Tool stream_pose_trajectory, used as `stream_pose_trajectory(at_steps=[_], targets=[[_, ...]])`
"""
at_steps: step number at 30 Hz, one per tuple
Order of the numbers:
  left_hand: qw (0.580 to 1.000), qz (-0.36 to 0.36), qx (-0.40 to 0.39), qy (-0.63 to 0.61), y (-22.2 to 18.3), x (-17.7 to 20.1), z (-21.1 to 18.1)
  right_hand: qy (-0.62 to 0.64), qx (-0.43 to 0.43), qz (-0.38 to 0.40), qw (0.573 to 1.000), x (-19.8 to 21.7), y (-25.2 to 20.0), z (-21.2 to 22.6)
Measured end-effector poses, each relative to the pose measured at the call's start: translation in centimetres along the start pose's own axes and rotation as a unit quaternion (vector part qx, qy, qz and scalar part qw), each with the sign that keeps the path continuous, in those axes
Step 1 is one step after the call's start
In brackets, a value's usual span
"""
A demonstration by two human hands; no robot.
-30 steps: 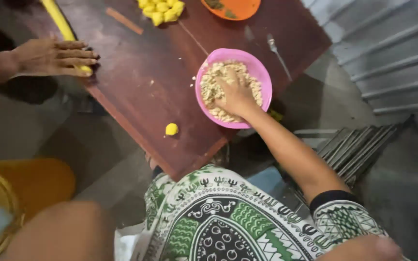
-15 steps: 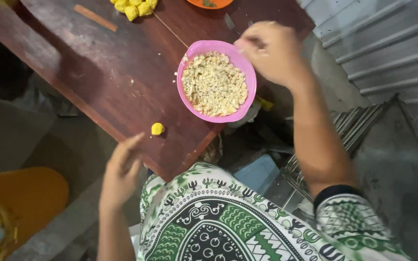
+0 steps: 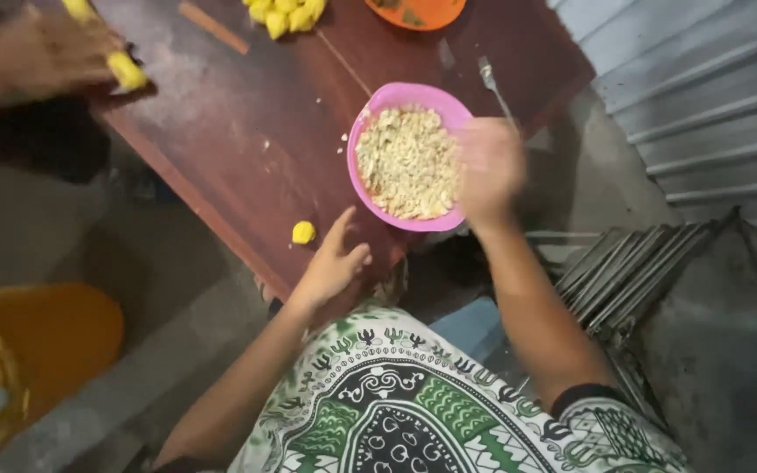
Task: Stuffing small yellow dough balls with a white crumbly filling in a bakery environment.
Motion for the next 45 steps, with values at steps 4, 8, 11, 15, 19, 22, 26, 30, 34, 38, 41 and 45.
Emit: stream_pose_trajectory(at_steps=[4,8,11,15,19,22,26,30,34,38,41,45], targets=[[0.998,-0.041,-0.046,-0.018,5.2,-1.1,-0.9,-0.334,0.292,0.2,0.873,-5.8,-4.5,2.4],[0.99,-0.099,-0.096,-0.017,6.8,-0.6,-1.6,-0.044,0.123,0.116,0.985,-2.1,-3.4,3.9],[0.979,-0.139,-0.137,0.057,6.5,-1.5,-4.2,-0.39,0.164,0.221,0.879,-4.3,-1.9,-2.0],[0.982,-0.101,-0.157,-0.023,5.5,-3.5,-4.4,-0.185,0.254,0.076,0.946,-2.0,-1.6,-0.7],[0.952,-0.142,-0.225,0.149,5.4,-1.6,-5.0,-0.341,0.192,0.205,0.897,-7.0,0.9,-6.0],[0.912,-0.224,-0.262,0.224,0.3,2.2,-6.7,-0.395,0.178,0.238,0.87,-7.9,1.3,-4.9],[0.844,-0.365,-0.181,0.348,-8.1,7.9,-9.3,-0.46,0.114,0.34,0.812,-8.3,1.9,-8.9],[0.775,-0.364,-0.132,0.499,-8.6,9.1,-7.6,-0.444,0.143,0.334,0.819,-7.8,2.5,-6.8],[0.716,-0.376,-0.286,0.515,-5.9,5.7,-13.2,-0.29,0.211,0.227,0.905,-5.2,3.5,-6.2],[0.675,-0.38,-0.367,0.515,-0.6,4.2,-14.7,-0.242,0.165,0.113,0.949,-1.3,3.4,-6.1],[0.669,-0.298,-0.35,0.583,3.5,4.0,-10.3,-0.243,0.128,0.093,0.957,0.9,1.7,-7.2],[0.666,-0.22,-0.314,0.639,5.0,2.7,-8.5,-0.267,0.121,0.091,0.952,3.6,-0.7,-7.6]])
Point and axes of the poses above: each hand's wrist, its own y-axis towards the middle knuckle, its own x-axis out of the back of the hand, z = x × y, the point moved 10 cm from there along y, towards the middle knuckle, and after that the axes turned 4 degrees about z, right-handed, at the moved point
